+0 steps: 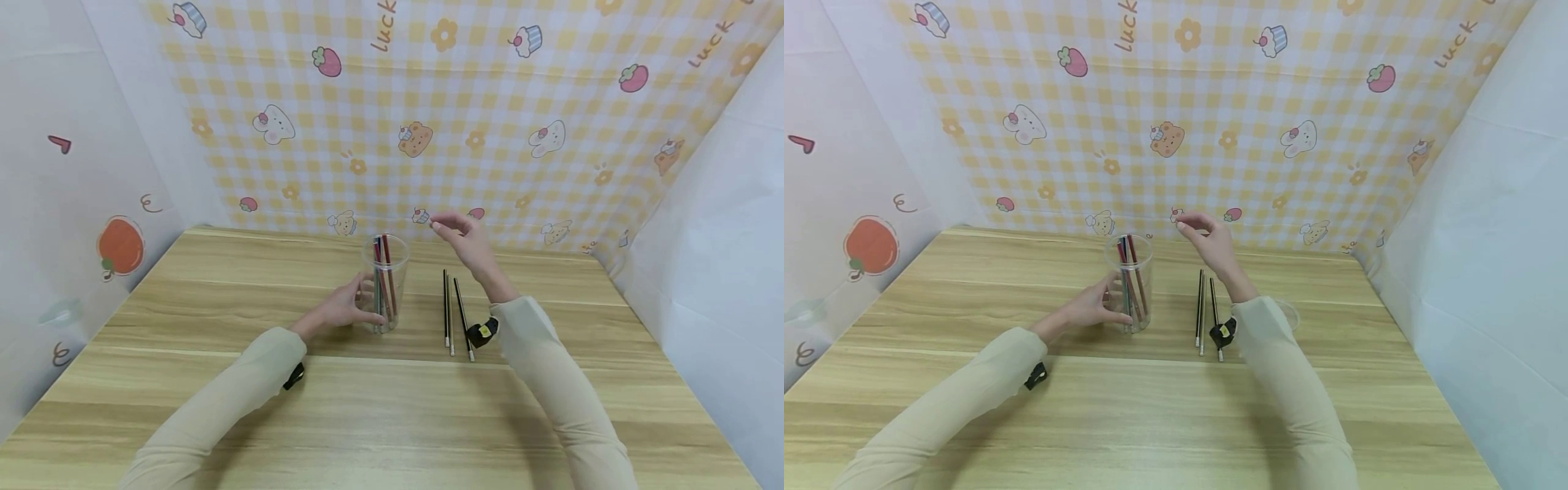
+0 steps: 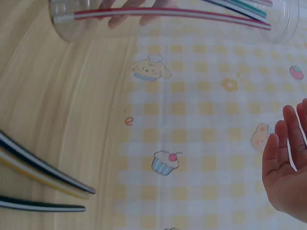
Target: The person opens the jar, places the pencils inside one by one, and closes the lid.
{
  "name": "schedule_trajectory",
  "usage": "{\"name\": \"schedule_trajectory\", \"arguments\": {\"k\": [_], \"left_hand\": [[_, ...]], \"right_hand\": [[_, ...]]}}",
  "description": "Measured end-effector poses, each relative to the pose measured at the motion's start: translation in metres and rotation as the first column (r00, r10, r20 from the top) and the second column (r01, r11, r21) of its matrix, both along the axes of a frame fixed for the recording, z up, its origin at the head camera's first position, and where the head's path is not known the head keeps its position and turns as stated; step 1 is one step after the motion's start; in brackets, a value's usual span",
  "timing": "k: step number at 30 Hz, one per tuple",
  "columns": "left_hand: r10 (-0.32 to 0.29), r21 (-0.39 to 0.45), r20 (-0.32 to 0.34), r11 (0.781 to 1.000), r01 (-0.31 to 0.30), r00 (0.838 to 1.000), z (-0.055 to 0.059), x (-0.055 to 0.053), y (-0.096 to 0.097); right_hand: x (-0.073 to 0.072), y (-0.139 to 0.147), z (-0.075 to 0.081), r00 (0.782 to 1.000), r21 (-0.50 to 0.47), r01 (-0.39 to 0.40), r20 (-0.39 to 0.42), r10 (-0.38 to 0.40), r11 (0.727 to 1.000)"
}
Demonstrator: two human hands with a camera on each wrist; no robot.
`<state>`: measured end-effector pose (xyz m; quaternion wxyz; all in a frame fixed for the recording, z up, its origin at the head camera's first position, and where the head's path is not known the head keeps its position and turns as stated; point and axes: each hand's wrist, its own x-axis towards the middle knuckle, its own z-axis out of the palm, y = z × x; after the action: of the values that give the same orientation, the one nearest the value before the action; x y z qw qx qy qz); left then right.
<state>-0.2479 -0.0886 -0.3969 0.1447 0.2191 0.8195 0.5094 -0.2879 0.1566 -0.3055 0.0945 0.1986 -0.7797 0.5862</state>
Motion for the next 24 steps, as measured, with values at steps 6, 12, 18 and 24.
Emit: {"name": "schedule_trajectory", "arguments": {"k": [6,12,18,24], "left_hand": [[0.002,0.001,-0.028,1.000,-0.002,1.000,-0.006,-0.003,-0.001],[-0.007,-0.003,-0.043,1.000,0.007,0.999,-0.006,-0.002,-0.001],[0.007,0.002,-0.015,1.000,-0.007,1.000,-0.006,-0.004,0.000],[0.033,-0.015,0.005,0.999,-0.033,0.999,-0.007,-0.004,0.000]], "right_hand": [[-0.004,0.017,-0.013,0.989,0.014,0.019,0.143,-0.021,1.000],[-0.007,0.032,-0.031,0.947,0.092,0.024,0.317,-0.052,0.996],[-0.011,0.046,-0.051,0.901,0.150,0.029,0.425,-0.091,0.988],[-0.013,0.055,-0.069,0.850,0.165,0.045,0.511,-0.124,0.985]]}}
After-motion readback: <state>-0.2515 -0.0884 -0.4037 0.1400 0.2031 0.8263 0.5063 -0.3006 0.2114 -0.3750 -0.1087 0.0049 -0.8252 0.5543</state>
